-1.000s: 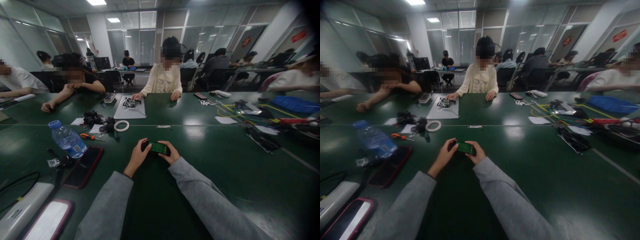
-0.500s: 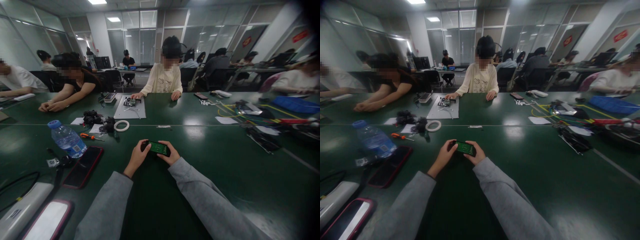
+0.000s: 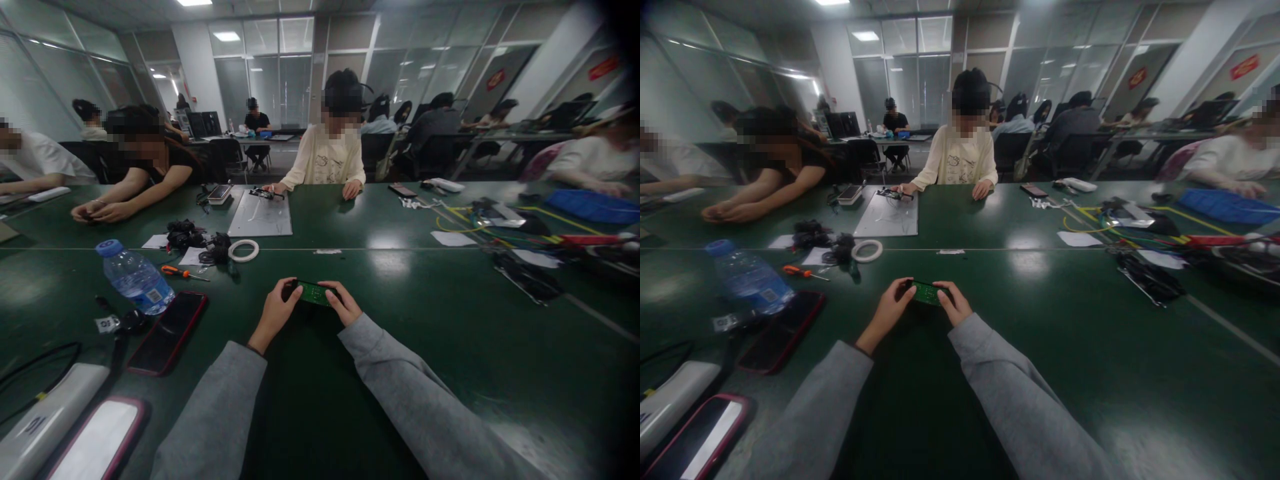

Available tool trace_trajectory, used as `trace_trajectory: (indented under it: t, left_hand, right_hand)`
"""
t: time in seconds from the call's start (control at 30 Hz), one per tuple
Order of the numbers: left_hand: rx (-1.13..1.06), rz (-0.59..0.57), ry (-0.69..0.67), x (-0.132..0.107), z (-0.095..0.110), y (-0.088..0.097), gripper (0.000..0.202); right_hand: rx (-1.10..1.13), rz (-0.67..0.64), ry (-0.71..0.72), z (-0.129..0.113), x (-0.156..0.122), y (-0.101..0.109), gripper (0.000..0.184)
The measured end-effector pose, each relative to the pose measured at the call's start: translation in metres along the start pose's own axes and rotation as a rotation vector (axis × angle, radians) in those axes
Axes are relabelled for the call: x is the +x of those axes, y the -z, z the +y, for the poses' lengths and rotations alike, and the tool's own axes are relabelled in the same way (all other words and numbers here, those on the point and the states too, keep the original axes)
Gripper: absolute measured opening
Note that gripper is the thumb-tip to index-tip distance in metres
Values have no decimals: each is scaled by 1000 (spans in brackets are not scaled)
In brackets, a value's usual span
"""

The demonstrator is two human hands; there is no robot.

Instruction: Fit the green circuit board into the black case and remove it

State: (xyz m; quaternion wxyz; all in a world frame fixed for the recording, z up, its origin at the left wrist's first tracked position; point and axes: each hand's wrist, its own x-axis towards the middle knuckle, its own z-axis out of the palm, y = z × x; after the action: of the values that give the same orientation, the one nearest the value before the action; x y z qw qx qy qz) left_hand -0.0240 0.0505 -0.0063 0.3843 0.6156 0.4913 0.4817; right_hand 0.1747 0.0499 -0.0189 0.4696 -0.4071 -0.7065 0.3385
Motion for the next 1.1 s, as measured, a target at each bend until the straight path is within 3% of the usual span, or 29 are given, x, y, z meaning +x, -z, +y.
trace_trajectory:
  t: [0.33,0.5,0.7,0.83,1.03,1.1]
  left_hand:
    - [-8,0,3,2,-6,-1,41]
    - [-45,28,33,3,-7,0,42]
    - [-23,4,32,0,-1,0,40]
    - [65,9,-32,-1,2,0,37]
    - [325,200,-292,-11,20,-2,25]
    - [412,153,-377,-16,28,-3,22]
  right_hand:
    - [17,63,-11,1,-2,-4,35]
    - [-9,40,4,3,-4,-9,59]
    - [-116,85,48,7,-4,-8,50]
    - [-204,122,88,5,-5,-7,48]
    - [-315,193,104,-3,-5,-7,44]
    - [-354,226,130,-2,-5,-7,42]
